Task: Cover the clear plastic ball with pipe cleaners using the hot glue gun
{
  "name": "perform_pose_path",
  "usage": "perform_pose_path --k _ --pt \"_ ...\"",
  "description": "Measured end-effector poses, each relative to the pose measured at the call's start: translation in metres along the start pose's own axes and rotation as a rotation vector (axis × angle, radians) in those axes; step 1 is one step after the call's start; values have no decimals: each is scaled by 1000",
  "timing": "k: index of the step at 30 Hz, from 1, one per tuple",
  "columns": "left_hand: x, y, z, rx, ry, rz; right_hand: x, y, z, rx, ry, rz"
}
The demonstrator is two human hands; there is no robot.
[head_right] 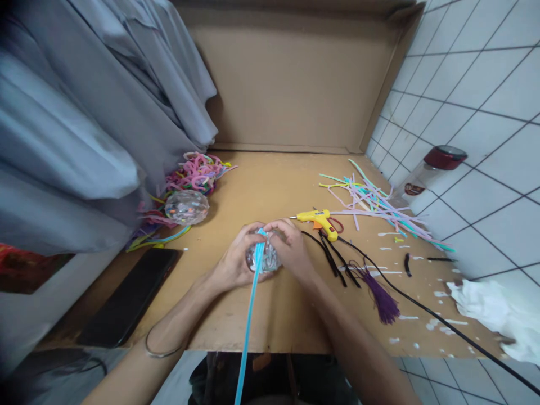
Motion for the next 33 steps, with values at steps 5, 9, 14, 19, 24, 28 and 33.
perform_pose_path --k 5,9,14,19,24,28,33 --pt "-2 0 -1 18 9 1 9 -3 -1 9 -325 -208" --pt "0 -1 -1 8 0 -2 7 -3 -2 18 -365 -229" --pt "2 -2 0 2 -10 -18 1 0 -5 18 -230 -126" --pt "1 -2 0 12 -7 -36 4 -1 -7 20 -251 -119" --pt "2 -1 -1 -2 -9 -92 6 -4 -5 14 -247 -139" --pt "3 0 -3 -15 -22 -151 4 -4 -1 43 -250 -129" --pt "3 2 -4 -51 -44 -155 4 -4 -1 5 -231 -132"
Point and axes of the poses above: each hand's wrist, its own y-axis towards the middle knuckle, its own z-axis out of the palm, x = y × z, the point moved 2 cm from there along y, towards the middle knuckle, and after that the axes turned 1 degree about -x, right-handed, at the moved point
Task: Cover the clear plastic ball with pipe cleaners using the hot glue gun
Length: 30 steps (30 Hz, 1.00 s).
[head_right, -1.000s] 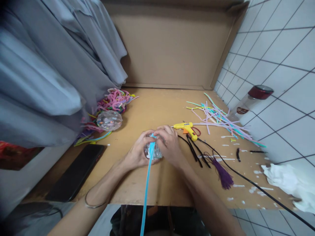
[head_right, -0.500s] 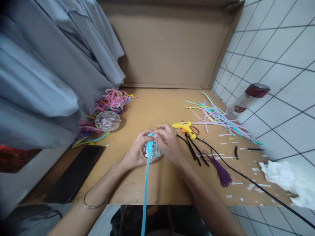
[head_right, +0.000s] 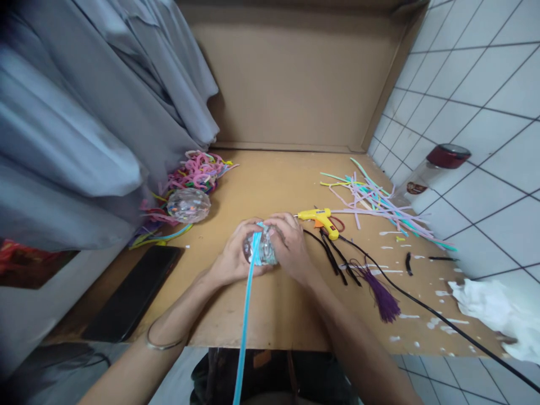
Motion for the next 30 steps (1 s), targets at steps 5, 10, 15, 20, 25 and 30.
perform_pose_path --k 5,10,15,20,25,30 --pt "-2 1 -2 -44 26 -64 11 -2 -2 -70 -104 -129" --pt "-4 3 -6 -38 24 -68 22 -6 1 -75 -258 -287" --pt "-7 4 -7 0 50 -78 21 -6 -1 -79 -293 -313" --pt "-10 7 -8 -4 37 -126 21 -6 -5 -105 -254 -283" --pt "-8 7 -8 -19 15 -170 25 -7 -4 -123 -202 -308" --pt "-7 6 -8 -17 -11 -198 24 -7 -1 -116 -209 -325"
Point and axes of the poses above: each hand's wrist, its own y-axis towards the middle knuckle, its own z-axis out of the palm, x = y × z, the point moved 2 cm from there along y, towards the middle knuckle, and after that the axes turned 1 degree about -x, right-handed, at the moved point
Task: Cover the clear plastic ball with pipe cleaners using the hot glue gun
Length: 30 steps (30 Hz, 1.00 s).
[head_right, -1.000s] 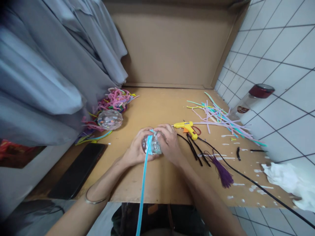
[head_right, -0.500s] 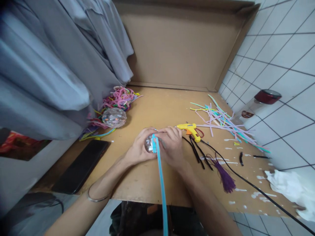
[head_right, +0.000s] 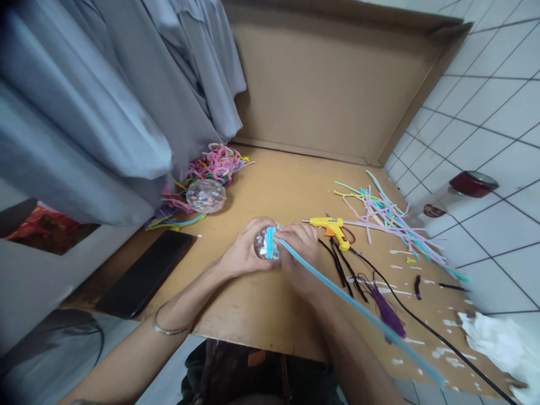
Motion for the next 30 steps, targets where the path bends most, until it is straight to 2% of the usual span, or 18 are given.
perform_pose_path --k 7,12,18,22,24,26,28,30 --pt "0 0 -1 13 -19 -18 0 -1 2 6 -53 -59" --pt "0 0 -1 19 -21 -13 -1 -4 6 39 -36 -21" --pt "3 0 -2 33 -27 34 -6 -6 11 -35 -20 -58" --pt "9 0 1 42 -42 116 1 -2 1 108 40 -51" --pt "12 -2 3 29 -41 156 0 0 -5 124 121 27" --pt "14 -3 4 22 -19 209 -6 2 -7 72 198 171" --pt "13 -6 4 23 23 302 -17 2 -5 -5 247 342" --pt "10 -8 4 21 70 421 -28 1 0 -27 289 488"
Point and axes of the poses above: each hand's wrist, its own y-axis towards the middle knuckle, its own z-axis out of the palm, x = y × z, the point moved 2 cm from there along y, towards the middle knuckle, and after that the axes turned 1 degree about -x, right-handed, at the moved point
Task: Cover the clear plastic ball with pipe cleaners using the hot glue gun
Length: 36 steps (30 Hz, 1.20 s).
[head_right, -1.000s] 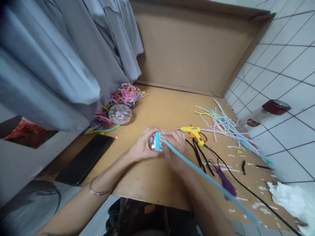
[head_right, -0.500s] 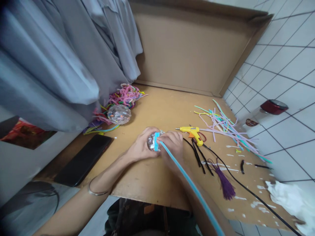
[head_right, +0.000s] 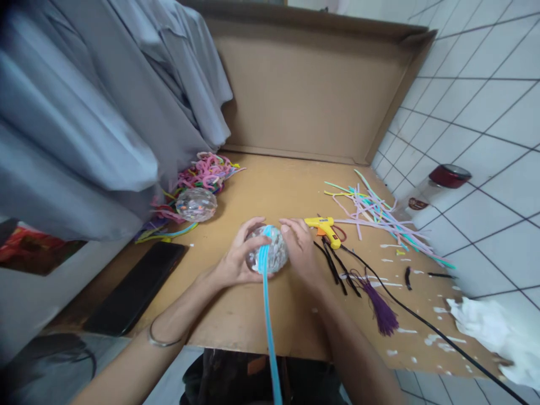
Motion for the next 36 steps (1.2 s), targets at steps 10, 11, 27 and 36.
perform_pose_path --k 10,11,27,36 --pt "-11 1 4 2 81 180 1 3 0 142 201 114" --pt "-11 2 4 8 81 169 3 2 0 149 206 108" --pt "-5 5 6 16 -52 6 -1 -2 7 213 369 226" --pt "-3 5 7 8 -51 3 -9 -1 13 187 528 341"
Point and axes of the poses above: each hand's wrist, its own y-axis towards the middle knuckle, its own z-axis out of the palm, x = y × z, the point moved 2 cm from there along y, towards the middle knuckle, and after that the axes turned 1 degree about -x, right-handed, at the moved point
